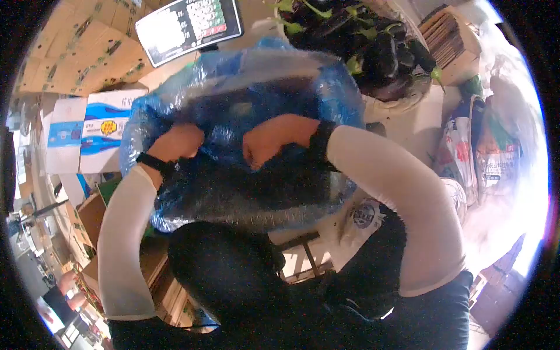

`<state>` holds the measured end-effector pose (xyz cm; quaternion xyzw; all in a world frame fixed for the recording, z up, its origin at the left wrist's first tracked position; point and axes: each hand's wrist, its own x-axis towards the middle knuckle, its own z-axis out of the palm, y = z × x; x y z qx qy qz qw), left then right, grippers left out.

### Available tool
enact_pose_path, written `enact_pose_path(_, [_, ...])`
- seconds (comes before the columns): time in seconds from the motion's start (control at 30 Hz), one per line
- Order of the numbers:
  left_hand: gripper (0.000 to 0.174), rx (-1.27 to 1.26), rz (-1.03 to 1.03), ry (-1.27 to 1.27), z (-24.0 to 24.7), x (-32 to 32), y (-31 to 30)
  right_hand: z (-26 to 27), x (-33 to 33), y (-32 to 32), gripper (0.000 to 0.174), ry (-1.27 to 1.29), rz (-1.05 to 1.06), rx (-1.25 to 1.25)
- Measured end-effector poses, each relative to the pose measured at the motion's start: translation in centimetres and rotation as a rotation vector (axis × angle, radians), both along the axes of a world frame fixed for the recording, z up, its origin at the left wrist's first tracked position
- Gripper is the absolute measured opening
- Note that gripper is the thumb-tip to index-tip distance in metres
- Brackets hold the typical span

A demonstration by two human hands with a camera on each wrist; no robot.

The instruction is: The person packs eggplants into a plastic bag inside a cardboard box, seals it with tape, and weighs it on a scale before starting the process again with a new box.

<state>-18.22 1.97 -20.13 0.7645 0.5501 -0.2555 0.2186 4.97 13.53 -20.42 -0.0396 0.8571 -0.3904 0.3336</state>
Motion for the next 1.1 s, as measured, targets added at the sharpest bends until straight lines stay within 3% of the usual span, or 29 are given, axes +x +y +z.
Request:
enact_pose_path(0.03, [0.014, 0.041, 0.030, -0.053, 0.6, -0.2, -0.1, 1.0, -0.2, -0.5, 0.027, -0.014, -0.123, -0.274])
enact_pose_path(0.1, [0.015, 0.128, 0.171, -0.115, 1.3, -0.8, 0.1, 2.6, -0.2, 1.2, 0.027, 0.064, -0.196, -0.185])
enact_pose_path(0.13, [0.017, 0.076, 0.227, -0.139, 2.3, -1.0, 1.4, 2.6, -0.3, 2.4, 0.025, 0.042, -0.255, 0.032])
enact_pose_path(0.17, [0.019, 0.247, 0.179, -0.137, 3.9, -1.3, 1.5, 3.2, -0.4, 3.4, 0.024, 0.030, -0.311, 0.263])
enact_pose_path(0.2, [0.022, 0.250, 0.239, -0.069, 4.4, -1.8, 2.8, 4.5, -0.1, 3.8, 0.021, 0.089, -0.412, 0.428])
enact_pose_path(0.23, [0.028, 0.448, 0.186, -0.277, 5.2, -2.9, 2.5, 5.5, 0.1, 4.0, 0.019, 0.150, -0.513, 0.597])
enact_pose_path(0.27, [0.030, 0.454, 0.226, -0.321, 4.9, -3.4, 2.6, 5.7, 0.6, 3.6, 0.019, 0.153, -0.504, 0.593])
enact_pose_path(0.33, [0.032, 0.463, 0.267, -0.370, 5.4, -2.3, 2.7, 6.7, 2.1, 1.8, 0.015, 0.651, -0.379, 1.141])
enact_pose_path(0.4, [0.034, 0.247, 0.179, -0.025, 8.2, 1.3, 2.8, 9.5, 2.0, -0.9, 0.016, 0.602, -0.266, 1.098])
enact_pose_path(0.47, [0.033, 0.320, 0.150, -0.082, 7.8, 4.0, 2.7, 11.5, 0.8, -2.8, 0.018, 0.549, -0.158, 1.046])
enact_pose_path(0.53, [0.031, 0.388, 0.123, -0.137, 6.7, 5.8, 3.0, 12.2, -0.6, -4.0, 0.014, 0.098, 0.029, 0.613])
enact_pose_path(0.6, [0.027, 0.445, -0.143, -0.134, 5.5, 6.8, 3.3, 7.8, -1.8, -3.6, 0.013, 0.159, 0.021, 0.676])
enact_pose_path(0.63, [0.027, 0.447, -0.142, -0.130, 4.5, 6.6, 3.4, 4.8, -1.6, -2.9, 0.014, 0.232, 0.059, 0.783])
enact_pose_path(0.67, [0.024, 0.307, -0.114, -0.055, 2.9, 5.9, 3.6, 1.2, -1.3, -2.0, 0.014, 0.306, 0.098, 0.889])
enact_pose_path(0.7, [0.021, 0.165, -0.084, 0.022, 1.1, 5.0, 3.9, -3.8, -1.0, -0.7, 0.014, 0.350, -0.040, 0.937])
enact_pose_path(0.73, [0.022, 0.316, -0.024, 0.020, -1.5, 3.2, 4.0, -7.3, -1.1, 0.7, 0.014, 0.393, -0.181, 0.981])
enact_pose_path(0.77, [0.022, 0.312, -0.021, 0.023, -2.1, 2.1, 4.4, -7.6, -1.6, 1.4, 0.014, 0.396, -0.180, 0.977])
enact_pose_path(0.83, [0.027, 0.599, 0.135, 0.031, -3.9, 0.6, 4.4, -8.9, -2.2, 2.2, 0.014, 0.396, -0.444, 0.990])
enact_pose_path(0.87, [0.034, 0.512, 0.276, -0.026, -3.9, 0.3, 4.5, -9.0, -2.1, 2.4, 0.014, 0.390, -0.441, 0.981])
enact_pose_path(0.9, [0.034, 0.508, 0.275, -0.029, -4.1, 0.0, 4.5, -8.8, -1.9, 3.0, 0.015, 0.318, -0.441, 0.909])
enact_pose_path(0.97, [0.032, 0.002, 0.287, 0.071, -3.7, -1.0, 4.6, -8.0, -2.2, 3.9, 0.015, 0.256, -0.439, 0.845])
enact_pose_path(1.0, [0.031, -0.097, 0.332, 0.098, -2.9, -0.9, 4.9, -7.1, -2.4, 3.7, 0.015, 0.241, -0.369, 0.846])
enact_pose_path(1.07, [0.030, 0.052, 0.395, -0.051, -2.2, -0.5, 4.5, -4.3, -3.1, 3.9, 0.014, 0.219, -0.298, 0.846])
enact_pose_path(1.1, [0.029, 0.198, 0.455, -0.201, -2.3, -0.4, 4.4, -1.6, -4.2, 4.2, 0.013, 0.118, -0.189, 0.569])
